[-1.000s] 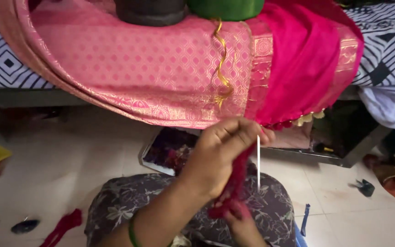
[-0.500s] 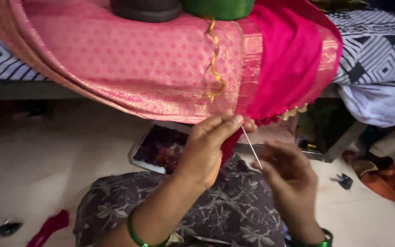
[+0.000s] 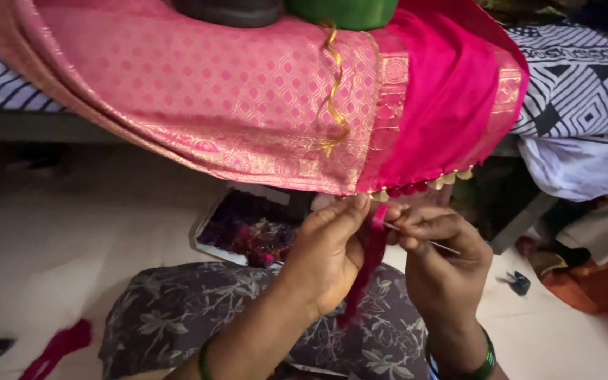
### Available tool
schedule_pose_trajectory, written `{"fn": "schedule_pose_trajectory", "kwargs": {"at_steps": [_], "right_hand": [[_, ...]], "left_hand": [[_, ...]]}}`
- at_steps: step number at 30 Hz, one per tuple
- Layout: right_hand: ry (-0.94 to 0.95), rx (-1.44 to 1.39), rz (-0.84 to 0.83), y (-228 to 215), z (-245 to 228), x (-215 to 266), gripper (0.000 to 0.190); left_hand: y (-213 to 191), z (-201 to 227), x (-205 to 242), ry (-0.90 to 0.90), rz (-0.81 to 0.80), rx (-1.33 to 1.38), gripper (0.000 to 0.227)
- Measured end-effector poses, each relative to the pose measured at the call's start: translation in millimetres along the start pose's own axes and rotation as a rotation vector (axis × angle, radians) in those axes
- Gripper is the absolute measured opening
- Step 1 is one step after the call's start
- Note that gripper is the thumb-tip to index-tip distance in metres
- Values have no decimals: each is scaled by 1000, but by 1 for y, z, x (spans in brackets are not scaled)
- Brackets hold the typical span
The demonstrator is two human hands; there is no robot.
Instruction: The person sits on the floor and makes tassels from pink thread: they comb out fibers with a blue comb, cut them with scissors, and tie the finished tassels onto the edge of a pink and red decorative fabric that already has tassels attached along its border.
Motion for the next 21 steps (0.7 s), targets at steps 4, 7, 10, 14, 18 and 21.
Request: {"fn": "schedule_pose_trajectory", "kwargs": {"at_steps": [4,7,10,14,18,21], "right_hand": [[94,-84,-130,-16,4,-4,8],[143,-77,-101,-25,4,-11,8],[19,0,-75,-44,-15,-30,7],[75,115,194,-79,-43,-46,9],[77,66,391,-144,-51,-40,11],[171,9,467,-170,-56,-34,21]], "left_hand": [[-7,-3,-3,-54,90,-41,28],[-21,-13,-6,-91,-14,-107,28],[-1,-12,7,-132,-132,-885,24],[-88,-55,30,-262,-338,-1087,32],[-167,-83,59,-316,-248,-925,31],[-187,-88,70,-330,-172,-927,23]]}}
Point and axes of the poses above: each hand's wrist, its own x-axis away from the middle knuckle, its own y-axis out of the palm, z = x × y, the point moved 2 cm from there along -x, towards the middle knuckle, and after that the axes turned 1 degree about -y, right-handed, at the moved point
